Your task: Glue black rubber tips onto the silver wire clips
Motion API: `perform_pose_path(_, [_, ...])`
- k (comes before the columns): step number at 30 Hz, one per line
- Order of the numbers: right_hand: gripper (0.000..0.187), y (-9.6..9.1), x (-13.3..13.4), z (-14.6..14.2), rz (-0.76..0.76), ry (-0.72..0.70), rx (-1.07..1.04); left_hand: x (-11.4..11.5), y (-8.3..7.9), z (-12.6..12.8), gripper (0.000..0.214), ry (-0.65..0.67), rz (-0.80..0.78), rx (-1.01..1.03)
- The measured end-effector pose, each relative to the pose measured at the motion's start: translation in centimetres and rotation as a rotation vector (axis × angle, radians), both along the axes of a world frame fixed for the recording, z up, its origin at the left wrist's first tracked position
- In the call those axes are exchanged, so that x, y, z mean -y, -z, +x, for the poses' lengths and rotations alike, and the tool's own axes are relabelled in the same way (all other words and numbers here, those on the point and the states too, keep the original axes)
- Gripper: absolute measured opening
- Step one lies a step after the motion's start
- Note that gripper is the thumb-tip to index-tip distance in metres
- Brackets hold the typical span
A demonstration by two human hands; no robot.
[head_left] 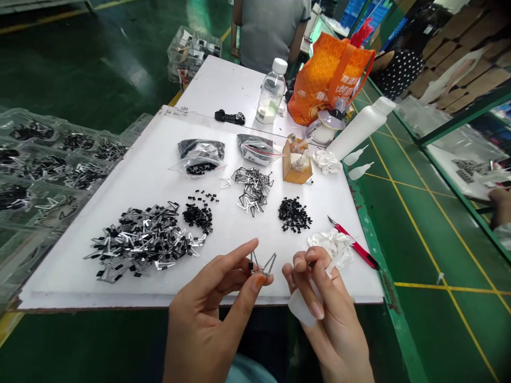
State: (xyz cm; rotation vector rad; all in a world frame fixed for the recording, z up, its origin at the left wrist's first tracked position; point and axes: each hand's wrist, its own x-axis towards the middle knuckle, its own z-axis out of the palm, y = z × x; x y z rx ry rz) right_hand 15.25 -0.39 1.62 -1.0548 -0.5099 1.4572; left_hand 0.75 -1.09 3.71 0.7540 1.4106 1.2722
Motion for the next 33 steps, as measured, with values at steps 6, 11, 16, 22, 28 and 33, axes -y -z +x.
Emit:
perform_pose_path(6, [0.022, 1.2, 1.0, -0.3, -0.060, 0.056, 0.087, -0.1, 1.3, -0.4, 0.041, 0.082, 0.237, -0.161])
perform_pose_path(11, [0.024, 1.1, 1.0, -0.7, -0.024, 0.053, 0.130, 0.4, 1.6, -0.7, 0.046, 0.073, 0.330, -0.309])
perform_pose_path(16, [0.016, 0.4, 0.6, -1.6, 0.091, 0.078, 0.130, 0.7, 1.9, -0.5, 0.051, 0.061, 0.458, -0.380])
perform_pose_path(22, [0.008, 1.0, 0.9, -1.7, 0.226, 0.024, 0.198, 0.9, 2.2, -0.4, 0.055, 0.063, 0.595, -0.480])
perform_pose_path(28, [0.012, 1.2, 0.7, -1.8, 0.308, -0.014, 0.211, 0.9, 2.3, -0.5, 0.055, 0.072, 0.661, -0.526])
perform_pose_path(33, [0.014, 1.1, 0.6, -1.7, 0.334, -0.012, 0.260, 0.9, 2.0, -0.5, 0.054, 0.088, 0.682, -0.554])
